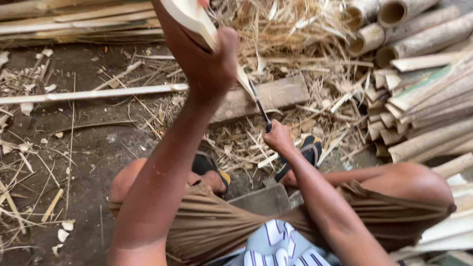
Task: The person sits on the ground and uses a machete to split bamboo poles into thin strips. They repeatedly strike the bamboo against a wooden block to separate the layers, then set the finished strips aside.
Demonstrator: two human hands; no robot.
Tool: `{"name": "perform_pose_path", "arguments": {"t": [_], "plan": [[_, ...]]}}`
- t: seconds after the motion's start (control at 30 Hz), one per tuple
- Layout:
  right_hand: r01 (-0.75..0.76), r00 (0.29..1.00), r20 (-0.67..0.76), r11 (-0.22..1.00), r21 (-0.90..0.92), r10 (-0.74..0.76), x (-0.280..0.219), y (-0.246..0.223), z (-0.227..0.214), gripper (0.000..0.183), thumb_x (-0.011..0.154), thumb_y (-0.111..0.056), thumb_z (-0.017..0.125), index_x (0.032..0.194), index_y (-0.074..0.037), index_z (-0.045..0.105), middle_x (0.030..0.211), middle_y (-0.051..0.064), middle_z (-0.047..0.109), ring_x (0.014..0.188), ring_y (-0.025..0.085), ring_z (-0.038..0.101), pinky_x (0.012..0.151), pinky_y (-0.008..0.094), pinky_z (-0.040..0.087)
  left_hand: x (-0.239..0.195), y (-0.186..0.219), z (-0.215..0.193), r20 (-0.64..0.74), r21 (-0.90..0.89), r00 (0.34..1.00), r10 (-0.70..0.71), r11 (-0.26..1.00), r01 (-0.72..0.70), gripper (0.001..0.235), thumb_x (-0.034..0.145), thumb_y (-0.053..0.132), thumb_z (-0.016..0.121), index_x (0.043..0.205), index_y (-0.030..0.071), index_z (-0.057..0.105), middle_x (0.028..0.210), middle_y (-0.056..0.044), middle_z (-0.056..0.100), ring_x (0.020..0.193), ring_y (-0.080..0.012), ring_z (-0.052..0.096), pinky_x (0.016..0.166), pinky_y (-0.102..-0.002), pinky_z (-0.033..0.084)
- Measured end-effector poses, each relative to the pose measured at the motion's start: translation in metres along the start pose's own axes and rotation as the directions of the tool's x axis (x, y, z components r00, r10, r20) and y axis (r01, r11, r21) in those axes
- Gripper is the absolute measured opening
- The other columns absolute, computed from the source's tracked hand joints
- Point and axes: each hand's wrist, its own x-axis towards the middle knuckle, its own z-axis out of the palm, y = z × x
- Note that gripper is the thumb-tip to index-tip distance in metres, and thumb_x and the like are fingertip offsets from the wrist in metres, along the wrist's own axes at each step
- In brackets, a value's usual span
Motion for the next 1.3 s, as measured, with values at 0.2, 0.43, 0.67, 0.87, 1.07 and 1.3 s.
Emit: {"name": "perform_pose_path", "arguments": {"t": [0.2,0.43,0.67,0.87,1.07,1.3], "plan": [[-0.066,0.998,-0.002,0.975,0.210,0.068,-0.017,-0.025,-0.007,0.022,0.088,-0.016,0.064,0.102,0.001,0.059,0.080,0.028,0.068,0.075,0.042,0.068,0.068,0.050,0.053,0.010,0.000,-0.007,0.053,-0.042,0.991,0.122,0.992,-0.119,0.058,0.090,0.006,0.059,0.142,0.009,0.035,0.112,-0.008,0.047,0.099,-0.0179,0.053,0.084,-0.035,0.052],[0.166,0.981,0.033,0.910,0.381,-0.193,-0.104,-0.123,-0.148,0.018,0.085,-0.011,0.067,0.095,-0.002,0.056,0.063,0.012,0.063,0.053,0.021,0.063,0.049,0.039,0.049,0.012,0.040,-0.018,0.006,-0.061,1.000,0.023,0.998,-0.022,0.063,0.088,0.012,0.062,0.145,0.009,0.035,0.121,-0.006,0.046,0.101,-0.0170,0.050,0.088,-0.033,0.052],[0.067,0.991,0.090,0.949,0.309,-0.100,-0.113,-0.121,-0.138,0.016,0.086,-0.012,0.069,0.088,-0.003,0.056,0.061,0.009,0.059,0.053,0.023,0.059,0.050,0.038,0.045,-0.013,0.057,-0.024,-0.022,0.011,0.999,0.047,0.999,-0.047,0.063,0.082,0.021,0.058,0.141,0.010,0.042,0.127,-0.008,0.046,0.102,-0.0182,0.051,0.089,-0.035,0.055],[0.524,0.846,-0.352,0.748,0.408,-0.400,-0.147,-0.130,-0.163,0.018,0.085,-0.012,0.066,0.097,-0.001,0.058,0.067,0.010,0.060,0.056,0.020,0.062,0.052,0.035,0.049,-0.015,0.058,-0.020,-0.021,0.069,0.996,0.084,0.994,-0.083,0.059,0.085,0.022,0.058,0.140,0.009,0.042,0.122,-0.007,0.045,0.101,-0.0178,0.050,0.088,-0.034,0.051],[0.140,0.989,-0.012,0.904,0.404,-0.148,-0.120,-0.147,-0.136,0.019,0.086,-0.013,0.067,0.096,-0.001,0.056,0.060,0.011,0.060,0.051,0.021,0.061,0.050,0.038,0.046,-0.012,0.047,-0.022,-0.046,0.014,0.996,0.072,0.997,-0.072,0.058,0.082,0.017,0.057,0.138,0.009,0.045,0.115,-0.007,0.047,0.098,-0.0177,0.051,0.084,-0.034,0.053],[0.465,0.881,-0.306,0.776,0.427,-0.360,-0.153,-0.143,-0.166,0.019,0.088,-0.014,0.067,0.097,-0.002,0.055,0.062,0.010,0.061,0.052,0.019,0.063,0.048,0.034,0.047,-0.015,0.059,-0.024,0.011,0.043,0.996,0.083,0.996,-0.083,0.065,0.084,0.023,0.058,0.143,0.008,0.037,0.122,-0.008,0.042,0.102,-0.0179,0.047,0.090,-0.036,0.048]]}}
